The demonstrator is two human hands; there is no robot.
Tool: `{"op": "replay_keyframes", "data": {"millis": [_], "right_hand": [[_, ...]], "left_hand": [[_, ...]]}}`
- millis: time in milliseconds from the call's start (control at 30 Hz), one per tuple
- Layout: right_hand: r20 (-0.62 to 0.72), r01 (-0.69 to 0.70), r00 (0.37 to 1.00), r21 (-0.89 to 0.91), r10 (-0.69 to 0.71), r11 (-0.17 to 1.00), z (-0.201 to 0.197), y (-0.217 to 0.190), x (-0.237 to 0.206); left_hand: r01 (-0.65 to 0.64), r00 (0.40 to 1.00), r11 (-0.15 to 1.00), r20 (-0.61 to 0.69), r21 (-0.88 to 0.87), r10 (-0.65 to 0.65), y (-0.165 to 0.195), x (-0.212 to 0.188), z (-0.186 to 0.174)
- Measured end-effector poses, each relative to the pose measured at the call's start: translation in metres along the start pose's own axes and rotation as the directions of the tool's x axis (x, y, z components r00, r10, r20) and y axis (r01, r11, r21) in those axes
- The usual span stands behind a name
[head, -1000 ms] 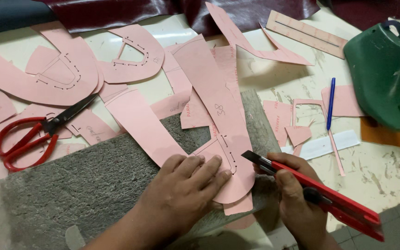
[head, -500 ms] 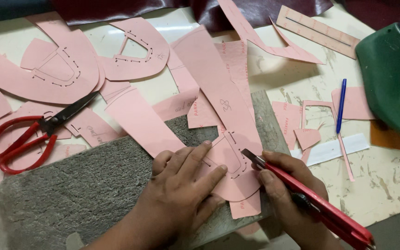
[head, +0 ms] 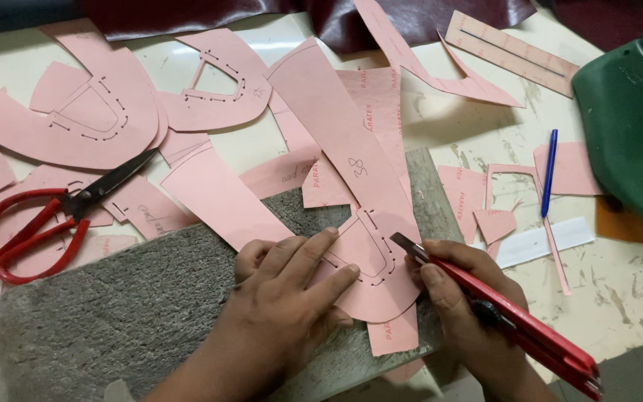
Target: The person cuts pink paper shoe pattern pieces with a red utility knife, following drawn outlines on a cutting board. They rotate and reposition the paper, trim away excess strips, and set cut pieces aside while working through several pattern pieces one at a time.
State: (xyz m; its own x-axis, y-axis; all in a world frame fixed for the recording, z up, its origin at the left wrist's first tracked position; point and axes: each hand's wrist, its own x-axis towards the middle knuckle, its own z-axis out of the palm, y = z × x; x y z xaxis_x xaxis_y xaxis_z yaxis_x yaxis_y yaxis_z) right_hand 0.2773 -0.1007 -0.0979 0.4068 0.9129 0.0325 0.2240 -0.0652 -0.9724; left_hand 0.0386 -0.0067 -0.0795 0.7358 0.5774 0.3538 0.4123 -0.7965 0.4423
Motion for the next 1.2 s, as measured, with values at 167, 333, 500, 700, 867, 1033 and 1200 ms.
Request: {"op": "replay_keyframes", "data": {"millis": [167,333,500,700,867,1033,1200], "right_hand": [[0.011,0.039,0.999,-0.047,-0.039,0.998,0.003,0.001,0.001],[0.003,0.053,0.999,-0.084,-0.053,0.995,0.004,0.0,0.002],[0.005,0.051,0.999,-0.108,-0.051,0.993,0.004,0.001,0.002],[0.021,0.095,0.995,-0.142,-0.093,0.985,0.004,-0.001,0.002],[0.037,0.173,0.985,-0.219,-0.17,0.96,0.008,-0.002,-0.003],[0.011,0.145,0.989,-0.196,-0.145,0.97,0.011,0.0,-0.004],[0.011,0.132,0.991,-0.196,-0.132,0.972,0.01,-0.002,-0.004]], "left_hand": [[0.003,1.0,1.0,-0.022,-0.013,-0.003,0.0,0.001,-0.002],[0.005,1.0,0.999,-0.02,-0.051,-0.006,-0.001,0.002,-0.001],[0.005,1.0,0.999,-0.014,-0.04,-0.006,-0.001,0.002,-0.001],[0.021,1.0,0.999,-0.017,-0.038,-0.022,0.001,0.001,-0.001],[-0.003,1.0,1.0,-0.022,-0.017,0.002,0.001,0.003,0.0],[-0.016,0.999,1.0,-0.035,0.015,0.016,0.004,0.001,0.001],[-0.015,1.0,0.999,-0.025,0.029,0.016,0.002,0.001,0.003]]}}
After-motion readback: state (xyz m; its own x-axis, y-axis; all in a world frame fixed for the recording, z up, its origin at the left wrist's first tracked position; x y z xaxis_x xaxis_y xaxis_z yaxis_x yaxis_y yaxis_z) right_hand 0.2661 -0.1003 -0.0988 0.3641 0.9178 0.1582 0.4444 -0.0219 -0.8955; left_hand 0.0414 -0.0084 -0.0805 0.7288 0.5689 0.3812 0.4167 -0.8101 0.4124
